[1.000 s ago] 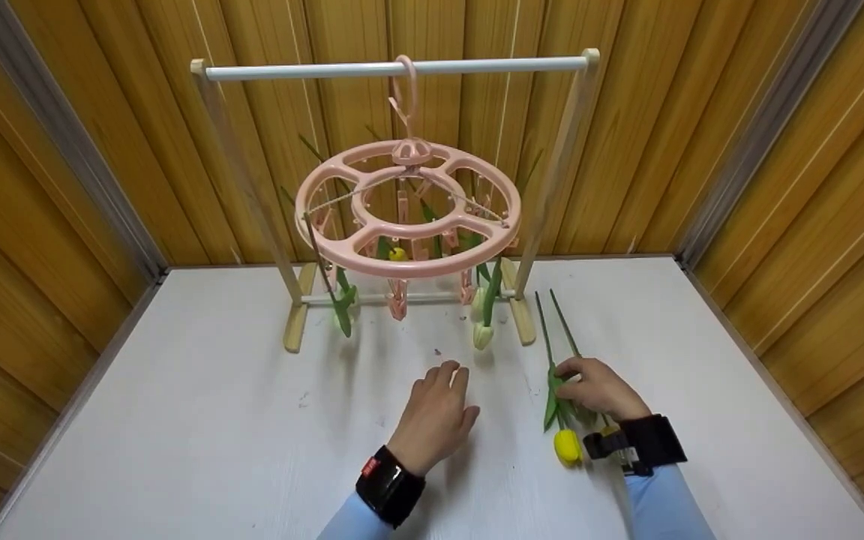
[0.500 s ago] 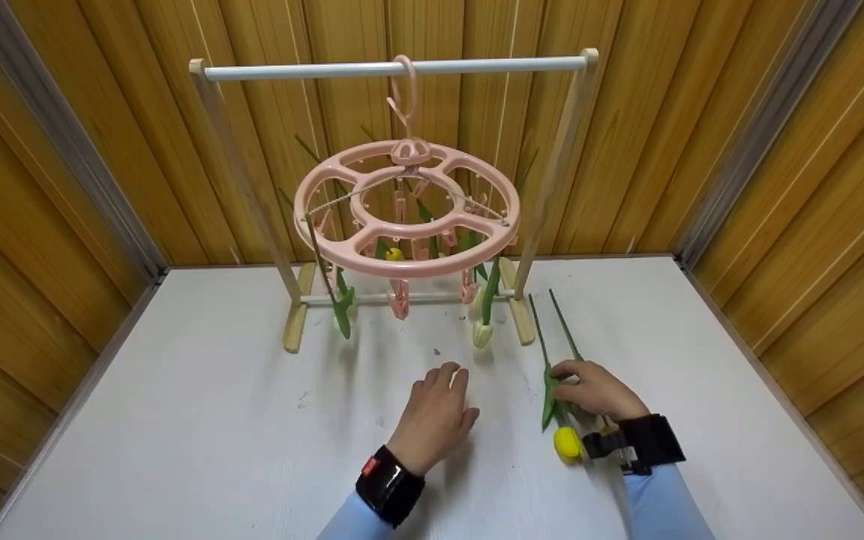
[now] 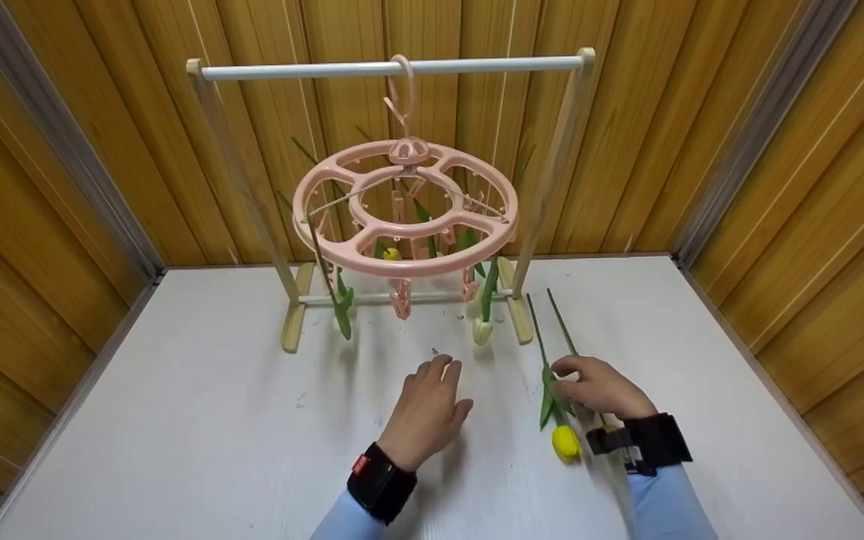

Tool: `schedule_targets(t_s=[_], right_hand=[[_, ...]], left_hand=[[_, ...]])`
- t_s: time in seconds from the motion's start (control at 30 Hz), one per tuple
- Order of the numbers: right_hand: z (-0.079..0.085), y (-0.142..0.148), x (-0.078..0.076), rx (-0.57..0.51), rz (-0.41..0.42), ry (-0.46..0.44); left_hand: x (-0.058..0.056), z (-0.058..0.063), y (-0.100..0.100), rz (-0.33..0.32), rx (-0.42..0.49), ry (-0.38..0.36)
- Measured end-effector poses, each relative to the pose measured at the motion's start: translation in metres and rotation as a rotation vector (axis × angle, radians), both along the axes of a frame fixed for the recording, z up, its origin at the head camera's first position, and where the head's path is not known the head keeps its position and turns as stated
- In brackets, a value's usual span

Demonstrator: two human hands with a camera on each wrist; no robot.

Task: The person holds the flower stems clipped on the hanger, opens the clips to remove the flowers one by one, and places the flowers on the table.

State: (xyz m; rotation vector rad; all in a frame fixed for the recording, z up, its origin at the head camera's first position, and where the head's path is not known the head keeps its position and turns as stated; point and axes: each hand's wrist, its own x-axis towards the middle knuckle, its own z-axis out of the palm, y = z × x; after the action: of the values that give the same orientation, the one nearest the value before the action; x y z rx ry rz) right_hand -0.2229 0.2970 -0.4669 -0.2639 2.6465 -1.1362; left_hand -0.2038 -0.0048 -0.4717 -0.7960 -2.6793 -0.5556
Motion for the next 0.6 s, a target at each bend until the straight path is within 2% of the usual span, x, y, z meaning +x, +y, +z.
schedule_targets(t_s=[0.13,0.37,0.47,0.6], right_hand=[[0.009,-0.002,0.003,0.023,0.018,0.026],[0.022,-0.006,0.009,0.017,0.103,0.100],[0.027,-0.009,0.012,0.003,0.110,0.159],[0.035,-0.013,0.018,-0.008,0.109,0.234]], left_hand=[[-0.001,0.009,-0.006,-0.020,0.057,-0.047],[-0.003,0.025,-0.020,-0.067,0.207,-0.141],[-0.003,0.031,-0.027,-0.090,0.257,-0.115],[-0.004,0.037,-0.035,-0.092,0.331,-0.021]])
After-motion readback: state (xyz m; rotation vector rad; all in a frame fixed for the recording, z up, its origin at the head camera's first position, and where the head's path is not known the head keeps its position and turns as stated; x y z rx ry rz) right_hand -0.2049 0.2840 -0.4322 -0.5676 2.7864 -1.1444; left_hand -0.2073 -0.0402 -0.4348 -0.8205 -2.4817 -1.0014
